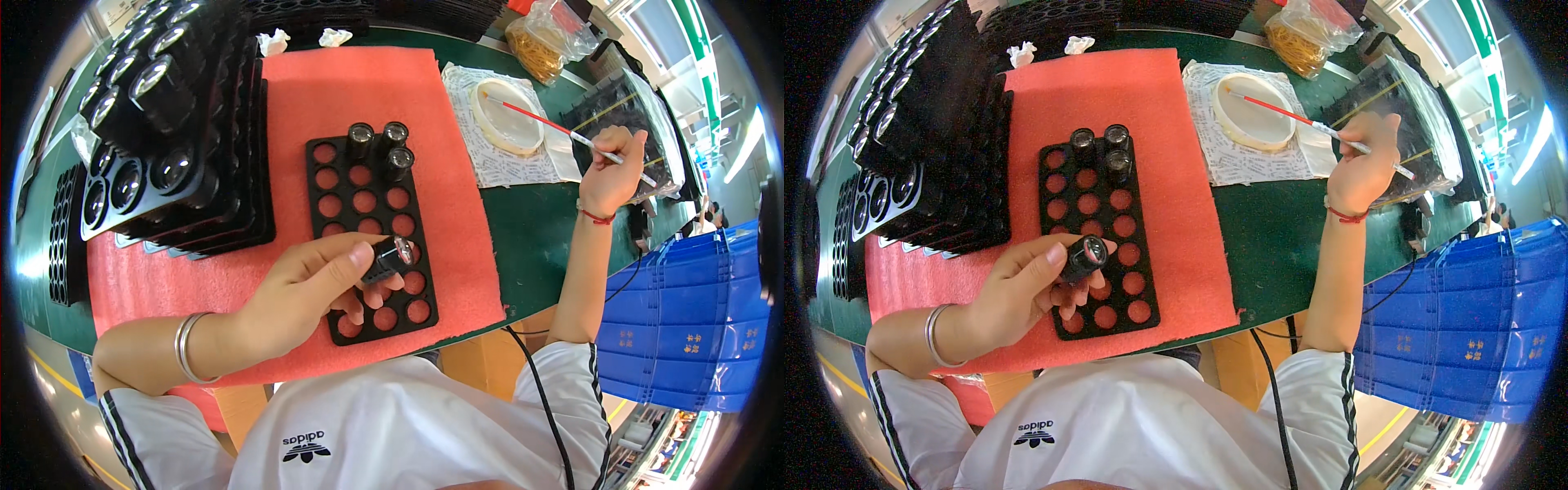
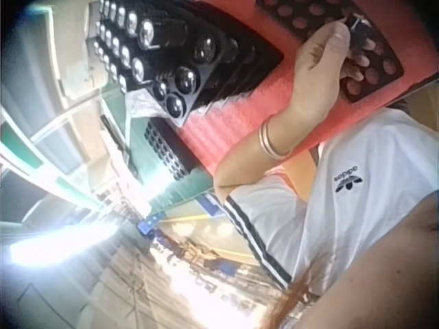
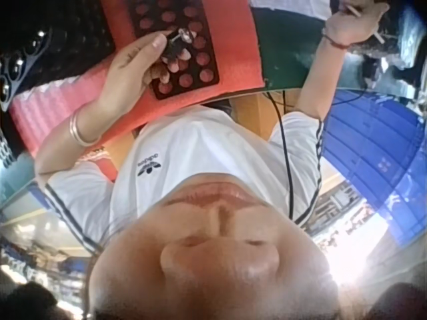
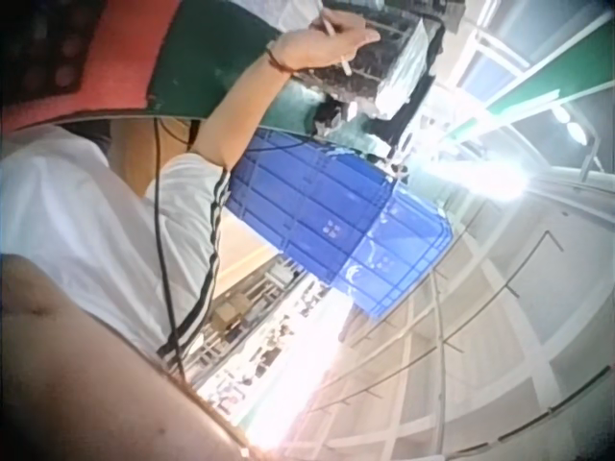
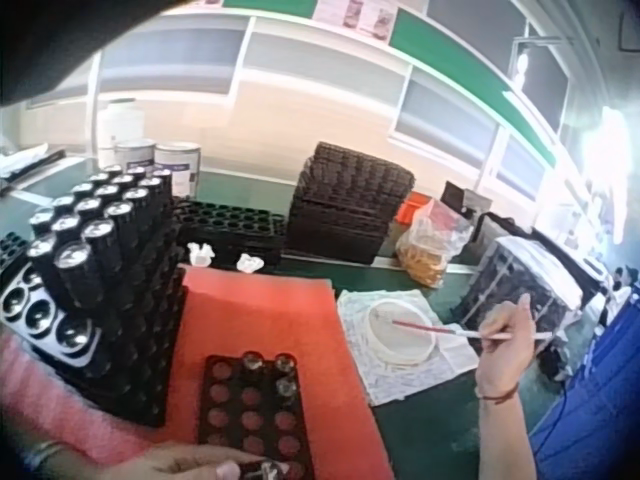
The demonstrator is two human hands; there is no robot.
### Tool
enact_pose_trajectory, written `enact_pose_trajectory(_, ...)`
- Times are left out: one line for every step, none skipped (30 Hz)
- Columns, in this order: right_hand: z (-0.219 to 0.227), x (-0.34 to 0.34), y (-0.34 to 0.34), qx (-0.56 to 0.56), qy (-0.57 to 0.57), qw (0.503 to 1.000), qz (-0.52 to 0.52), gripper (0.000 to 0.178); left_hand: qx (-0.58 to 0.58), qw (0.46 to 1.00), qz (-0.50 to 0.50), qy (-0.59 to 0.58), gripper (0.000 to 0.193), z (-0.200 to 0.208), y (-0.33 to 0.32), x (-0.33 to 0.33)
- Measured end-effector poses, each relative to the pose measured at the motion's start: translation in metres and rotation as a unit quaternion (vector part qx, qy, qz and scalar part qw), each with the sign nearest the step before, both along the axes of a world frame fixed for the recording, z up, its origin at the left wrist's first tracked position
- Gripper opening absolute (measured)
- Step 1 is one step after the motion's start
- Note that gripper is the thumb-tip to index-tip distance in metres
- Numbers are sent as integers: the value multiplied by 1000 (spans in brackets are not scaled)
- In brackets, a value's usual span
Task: Applying adhesive to light component housings using a brush and stacking them into trays.
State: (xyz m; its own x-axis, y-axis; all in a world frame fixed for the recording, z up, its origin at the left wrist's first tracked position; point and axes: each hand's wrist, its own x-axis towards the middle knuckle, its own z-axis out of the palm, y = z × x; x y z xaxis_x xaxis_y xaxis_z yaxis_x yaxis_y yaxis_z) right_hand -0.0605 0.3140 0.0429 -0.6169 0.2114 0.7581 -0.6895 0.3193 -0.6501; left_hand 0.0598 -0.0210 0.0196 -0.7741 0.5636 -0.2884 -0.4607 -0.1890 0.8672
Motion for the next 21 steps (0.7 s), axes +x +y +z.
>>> enact_pose_trajectory(0, -1, 3, -22, 5, 999, 24, 46, 1, 1000, -1, -7, 43, -1, 0, -1)
enact_pose_trajectory(1, -1, 6, -45, -4, 998, 47, 46, 7, 1000, -2, -14, 43, -2, -1, -2)
enact_pose_trajectory(2, -1, 8, -70, -14, 995, 72, 46, 12, 1000, -2, -22, 43, -2, -1, -2)
enact_pose_trajectory(3, -1, 10, -94, -24, 991, 97, 47, 17, 999, -2, -29, 43, -2, -1, -3)
enact_pose_trajectory(4, -1, 10, -114, -35, 988, 96, 47, 28, 999, 2, -34, 43, -2, -1, -3)
enact_pose_trajectory(6, -1, 11, -135, -45, 985, 95, 47, 39, 998, 7, -40, 43, -1, 0, -4)
enact_pose_trajectory(7, -2, 11, -155, -56, 982, 94, 48, 49, 998, 11, -45, 42, 0, 0, -4)
enact_pose_trajectory(9, -2, 14, -177, -57, 980, 73, 47, 67, 996, 18, -52, 41, 0, 0, -6)
enact_pose_trajectory(10, -3, 16, -198, -59, 977, 51, 47, 84, 994, 25, -61, 40, -1, -1, -7)
enact_pose_trajectory(11, -3, 20, -220, -61, 973, 30, 47, 101, 992, 33, -69, 40, -2, -2, -9)
enact_pose_trajectory(12, -3, 24, -245, -61, 966, 49, 47, 108, 991, 45, -68, 40, -1, -2, -11)
enact_pose_trajectory(14, -4, 29, -269, -64, 958, 70, 46, 116, 989, 60, -68, 40, -1, -1, -12)
enact_pose_trajectory(16, -3, 32, -293, -66, 949, 91, 46, 124, 987, 76, -68, 40, 0, -2, -14)
enact_pose_trajectory(17, -1, 31, -316, -67, 937, 134, 43, 129, 989, 44, -56, 35, -1, -7, -16)
enact_pose_trajectory(17, 0, 30, -323, -82, 928, 168, 42, 140, 987, 51, -60, 35, -3, -7, -17)
enact_pose_trajectory(18, 0, 28, -330, -97, 917, 201, 41, 150, 985, 58, -64, 36, -6, -5, -17)
enact_pose_trajectory(19, 1, 25, -337, -112, 905, 235, 40, 161, 983, 65, -67, 38, -8, -3, -17)
enact_pose_trajectory(19, 1, 19, -327, -127, 897, 271, 38, 163, 982, 71, -71, 34, -8, -4, -17)
enact_pose_trajectory(20, 3, 12, -308, -139, 894, 293, 37, 166, 980, 77, -77, 33, -8, -4, -17)
enact_pose_trajectory(22, 6, 4, -290, -151, 891, 314, 37, 169, 979, 82, -84, 32, -8, -4, -17)
enact_pose_trajectory(22, 9, -4, -271, -163, 888, 335, 37, 173, 977, 87, -90, 32, -8, -3, -17)
